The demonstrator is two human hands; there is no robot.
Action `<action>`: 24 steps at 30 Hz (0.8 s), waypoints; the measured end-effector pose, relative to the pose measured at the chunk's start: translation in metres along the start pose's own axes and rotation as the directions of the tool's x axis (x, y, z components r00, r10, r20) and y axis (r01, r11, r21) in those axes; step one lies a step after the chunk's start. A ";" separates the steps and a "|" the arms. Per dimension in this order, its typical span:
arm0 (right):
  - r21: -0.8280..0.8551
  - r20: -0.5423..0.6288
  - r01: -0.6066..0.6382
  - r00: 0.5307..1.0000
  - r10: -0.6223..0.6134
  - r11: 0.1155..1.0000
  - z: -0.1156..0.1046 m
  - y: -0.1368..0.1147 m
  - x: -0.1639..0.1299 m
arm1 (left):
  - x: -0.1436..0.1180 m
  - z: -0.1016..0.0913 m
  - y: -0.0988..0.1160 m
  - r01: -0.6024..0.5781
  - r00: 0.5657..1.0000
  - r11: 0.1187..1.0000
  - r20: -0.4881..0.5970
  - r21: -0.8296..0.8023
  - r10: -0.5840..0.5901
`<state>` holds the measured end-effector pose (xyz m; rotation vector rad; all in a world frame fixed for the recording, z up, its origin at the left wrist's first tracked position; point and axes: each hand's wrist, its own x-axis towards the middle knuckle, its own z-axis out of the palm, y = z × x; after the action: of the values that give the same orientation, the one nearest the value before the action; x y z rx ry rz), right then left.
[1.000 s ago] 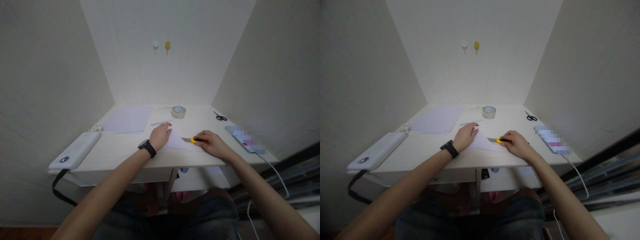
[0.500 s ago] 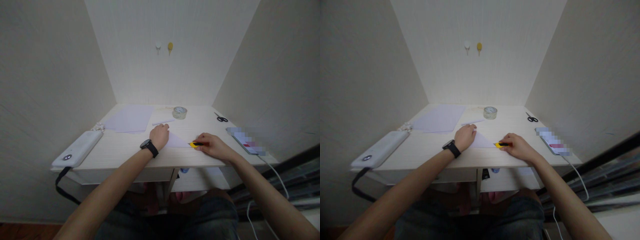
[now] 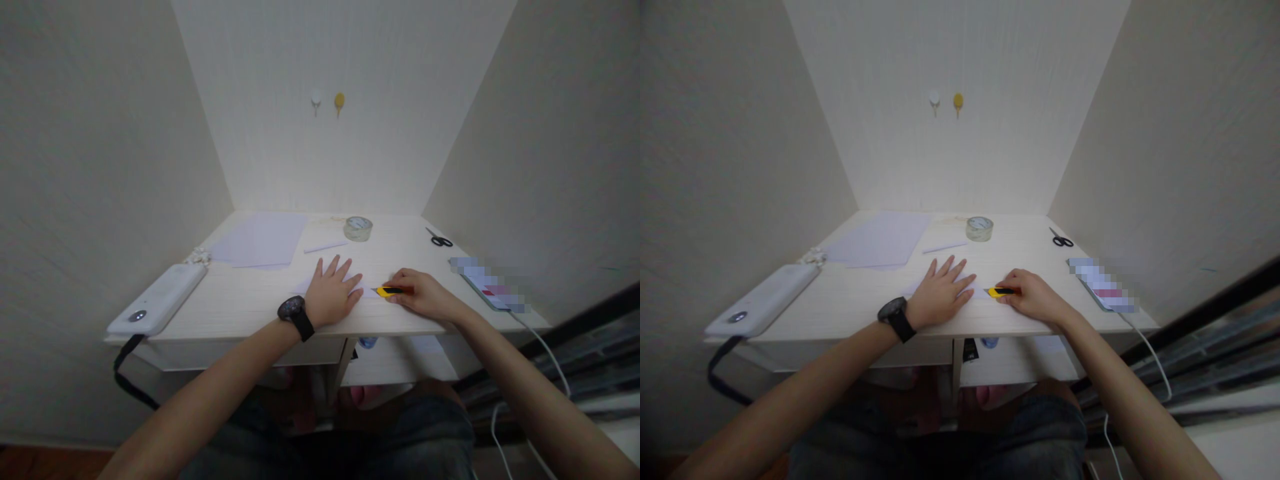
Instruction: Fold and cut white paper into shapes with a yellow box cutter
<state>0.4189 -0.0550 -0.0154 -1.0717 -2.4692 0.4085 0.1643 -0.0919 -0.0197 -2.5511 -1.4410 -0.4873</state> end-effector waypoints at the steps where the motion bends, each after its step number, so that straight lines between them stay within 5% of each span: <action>1: -0.003 -0.003 0.001 1.000 -0.001 1.000 0.000 -0.001 -0.001 | 0.000 0.003 -0.002 0.031 0.998 0.999 0.057 -0.022 -0.030; 5: -0.023 -0.018 -0.014 1.000 0.014 1.000 0.000 -0.005 -0.004 | 0.001 0.006 -0.006 0.091 0.981 0.995 0.176 -0.047 -0.081; 24: -0.096 -0.057 -0.047 0.997 0.042 0.994 0.004 -0.016 -0.011 | 0.001 0.002 -0.001 0.142 0.965 0.990 0.224 -0.015 -0.135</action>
<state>0.4135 -0.0741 -0.0152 -1.1631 -2.4419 0.2712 0.1645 -0.0904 -0.0209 -2.6097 -1.7081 -0.2490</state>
